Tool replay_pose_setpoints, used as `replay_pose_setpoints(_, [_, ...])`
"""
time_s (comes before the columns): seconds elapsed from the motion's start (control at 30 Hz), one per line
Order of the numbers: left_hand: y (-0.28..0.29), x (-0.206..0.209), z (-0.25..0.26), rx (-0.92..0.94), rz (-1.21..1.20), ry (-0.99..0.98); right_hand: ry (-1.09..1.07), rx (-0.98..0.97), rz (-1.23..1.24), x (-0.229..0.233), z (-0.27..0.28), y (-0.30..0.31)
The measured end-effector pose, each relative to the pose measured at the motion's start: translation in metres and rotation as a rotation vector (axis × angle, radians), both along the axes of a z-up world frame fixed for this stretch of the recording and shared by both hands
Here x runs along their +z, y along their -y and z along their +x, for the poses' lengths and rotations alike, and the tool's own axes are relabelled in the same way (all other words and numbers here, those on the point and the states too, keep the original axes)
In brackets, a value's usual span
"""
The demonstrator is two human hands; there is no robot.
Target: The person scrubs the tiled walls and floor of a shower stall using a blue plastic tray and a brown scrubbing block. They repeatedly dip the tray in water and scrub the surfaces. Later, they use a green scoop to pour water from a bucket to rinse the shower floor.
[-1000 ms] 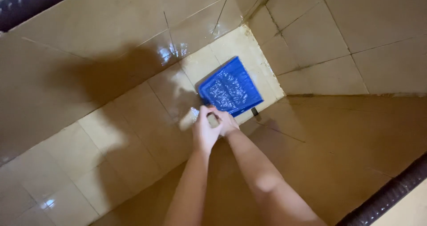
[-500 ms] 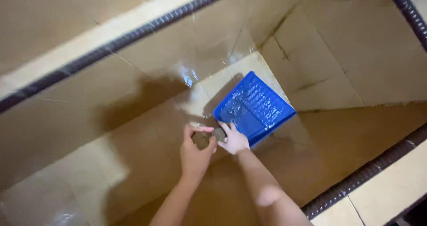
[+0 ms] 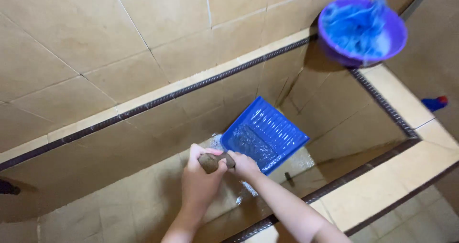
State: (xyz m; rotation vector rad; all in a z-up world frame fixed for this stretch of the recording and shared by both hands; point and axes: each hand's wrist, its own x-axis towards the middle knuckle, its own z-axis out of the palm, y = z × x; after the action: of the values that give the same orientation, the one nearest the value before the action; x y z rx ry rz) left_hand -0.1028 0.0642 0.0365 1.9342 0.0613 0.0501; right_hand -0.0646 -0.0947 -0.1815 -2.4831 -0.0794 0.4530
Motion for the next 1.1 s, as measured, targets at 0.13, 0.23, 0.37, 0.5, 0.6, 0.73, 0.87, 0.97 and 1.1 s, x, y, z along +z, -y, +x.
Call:
replay_pose_setpoints(0.13, [0.021, 0.051, -0.006, 0.049, -0.007, -0.124, 0.144, 0.089, -0.012, 0.051, -0.011, 0.042])
replay_pose_setpoints(0.23, [0.035, 0.078, -0.017, -0.024, -0.067, 0.117, 0.206, 0.135, -0.066, 0.1, -0.021, 0.075])
replay_pose_setpoints(0.37, [0.062, 0.124, -0.039, -0.075, -0.003, 0.149, 0.148, 0.054, -0.209, 0.174, -0.049, 0.114])
replay_pose_setpoints(0.5, [0.096, 0.159, -0.063, -0.199, 0.024, 0.331, 0.184, -0.124, -0.272, 0.23, -0.093, 0.153])
replay_pose_setpoints(0.6, [0.13, 0.178, -0.077, -0.31, -0.019, 0.388, 0.177, -0.263, -0.277, 0.255, -0.136, 0.187])
replay_pose_setpoints(0.73, [0.18, 0.197, -0.106, -0.453, -0.101, 0.384, 0.242, -0.363, -0.312, 0.252, -0.197, 0.248])
replay_pose_setpoints(0.87, [0.233, 0.197, -0.129, -0.601, -0.156, 0.32, 0.3, -0.461, -0.271, 0.256, -0.259, 0.295])
replay_pose_setpoints(0.97, [0.279, 0.172, -0.139, -0.694, -0.237, 0.288, 0.245, -0.511, -0.306, 0.247, -0.295, 0.333])
replay_pose_setpoints(1.1, [0.352, 0.118, -0.154, -0.774, -0.313, 0.268, -0.012, -0.598, -0.422, 0.205, -0.339, 0.398])
